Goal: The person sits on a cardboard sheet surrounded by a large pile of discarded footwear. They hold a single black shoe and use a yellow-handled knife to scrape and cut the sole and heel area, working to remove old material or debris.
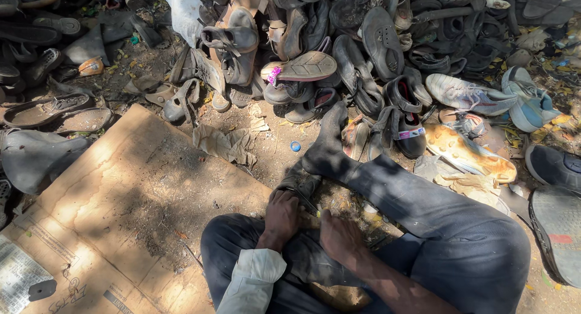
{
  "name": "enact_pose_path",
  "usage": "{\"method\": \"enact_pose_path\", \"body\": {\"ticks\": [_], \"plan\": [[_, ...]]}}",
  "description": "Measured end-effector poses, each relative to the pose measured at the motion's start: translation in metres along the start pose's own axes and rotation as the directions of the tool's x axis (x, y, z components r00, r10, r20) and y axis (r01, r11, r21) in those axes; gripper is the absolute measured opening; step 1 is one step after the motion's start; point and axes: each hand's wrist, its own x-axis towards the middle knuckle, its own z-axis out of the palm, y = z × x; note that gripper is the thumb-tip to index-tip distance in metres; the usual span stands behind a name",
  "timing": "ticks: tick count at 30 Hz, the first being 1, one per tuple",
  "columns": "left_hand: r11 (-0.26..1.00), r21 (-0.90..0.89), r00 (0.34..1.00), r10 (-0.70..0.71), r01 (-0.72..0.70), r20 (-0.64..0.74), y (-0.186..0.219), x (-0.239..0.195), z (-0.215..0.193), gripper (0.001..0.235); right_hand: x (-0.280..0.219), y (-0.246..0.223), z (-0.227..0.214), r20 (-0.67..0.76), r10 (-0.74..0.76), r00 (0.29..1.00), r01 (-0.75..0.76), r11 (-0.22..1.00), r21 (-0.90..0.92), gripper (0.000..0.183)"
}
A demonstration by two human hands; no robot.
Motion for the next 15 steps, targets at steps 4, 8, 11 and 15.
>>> {"method": "enact_pose_path", "body": {"ticks": [4,8,11,15], "plan": [[0.998,-0.064,0.999,0.022,-0.024,-0.034,-0.001,-0.003,0.003,0.013,-0.014,-0.004,0.002,0.164,0.102,0.981,-0.108,0.994,0.027,0.039],[0.999,-0.047,0.998,-0.022,0.024,0.052,0.001,-0.009,0.007,0.013,0.025,-0.011,0.019,-0.029,0.033,0.999,-0.031,0.998,0.054,0.015],[0.995,-0.058,0.995,-0.084,0.086,0.049,-0.002,-0.005,0.001,0.013,0.020,-0.018,0.013,0.020,0.074,0.997,-0.076,0.991,0.112,0.018],[0.977,-0.091,0.981,-0.191,0.194,0.046,-0.002,0.004,0.000,0.016,-0.013,-0.009,0.004,0.195,0.150,0.969,-0.185,0.966,0.178,0.032]]}}
